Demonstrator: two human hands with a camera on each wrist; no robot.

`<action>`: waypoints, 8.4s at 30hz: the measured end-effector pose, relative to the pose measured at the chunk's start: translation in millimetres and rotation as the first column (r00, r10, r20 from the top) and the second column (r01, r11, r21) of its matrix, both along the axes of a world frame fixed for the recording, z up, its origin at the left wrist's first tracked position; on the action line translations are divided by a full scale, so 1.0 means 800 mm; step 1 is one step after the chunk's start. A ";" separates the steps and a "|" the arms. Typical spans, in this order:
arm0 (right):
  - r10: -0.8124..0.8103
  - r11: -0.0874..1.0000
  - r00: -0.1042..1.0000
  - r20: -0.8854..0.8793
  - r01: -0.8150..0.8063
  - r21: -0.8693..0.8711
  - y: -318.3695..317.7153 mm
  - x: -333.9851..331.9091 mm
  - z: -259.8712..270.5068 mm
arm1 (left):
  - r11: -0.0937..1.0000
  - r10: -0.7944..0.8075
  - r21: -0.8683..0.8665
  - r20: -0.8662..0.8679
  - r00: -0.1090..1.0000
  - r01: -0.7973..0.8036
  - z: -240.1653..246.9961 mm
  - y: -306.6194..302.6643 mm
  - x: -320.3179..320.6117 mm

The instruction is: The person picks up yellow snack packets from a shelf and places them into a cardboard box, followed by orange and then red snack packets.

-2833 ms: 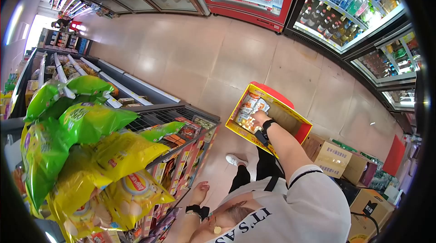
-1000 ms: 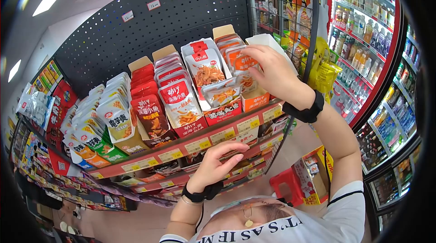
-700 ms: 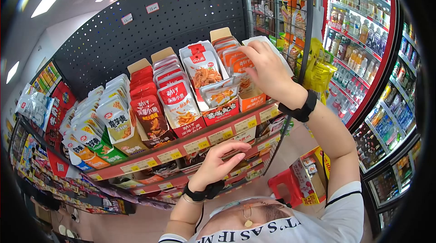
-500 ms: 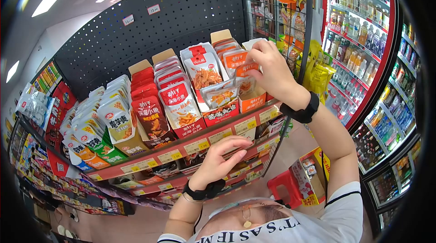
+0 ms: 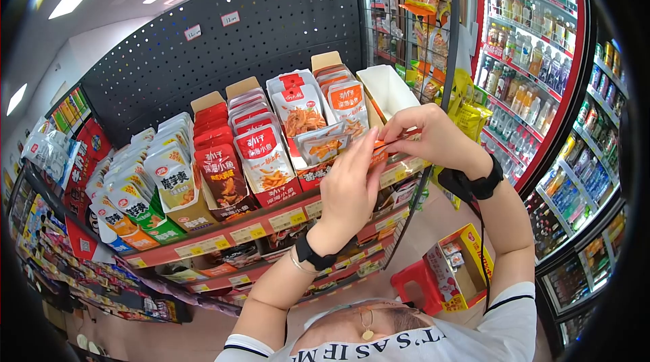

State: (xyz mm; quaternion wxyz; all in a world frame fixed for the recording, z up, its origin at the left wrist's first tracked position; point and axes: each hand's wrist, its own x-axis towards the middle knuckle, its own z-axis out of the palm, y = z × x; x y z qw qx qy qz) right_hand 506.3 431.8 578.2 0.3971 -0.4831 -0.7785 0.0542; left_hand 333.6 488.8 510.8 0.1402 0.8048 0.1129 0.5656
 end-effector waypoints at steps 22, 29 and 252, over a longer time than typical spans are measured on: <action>-0.304 0.949 0.860 0.409 0.238 0.206 0.109 0.010 0.015 | 0.991 0.134 0.022 -0.026 0.991 -0.133 -0.004 0.017 0.002; -0.311 0.947 0.861 0.403 0.246 0.205 0.098 0.009 0.013 | 0.992 0.123 0.020 -0.018 0.992 -0.122 -0.007 0.020 0.004; -0.138 0.989 0.872 0.469 0.148 0.015 0.146 0.013 0.031 | 0.877 0.199 0.447 -0.005 0.980 -0.175 0.028 0.009 -0.009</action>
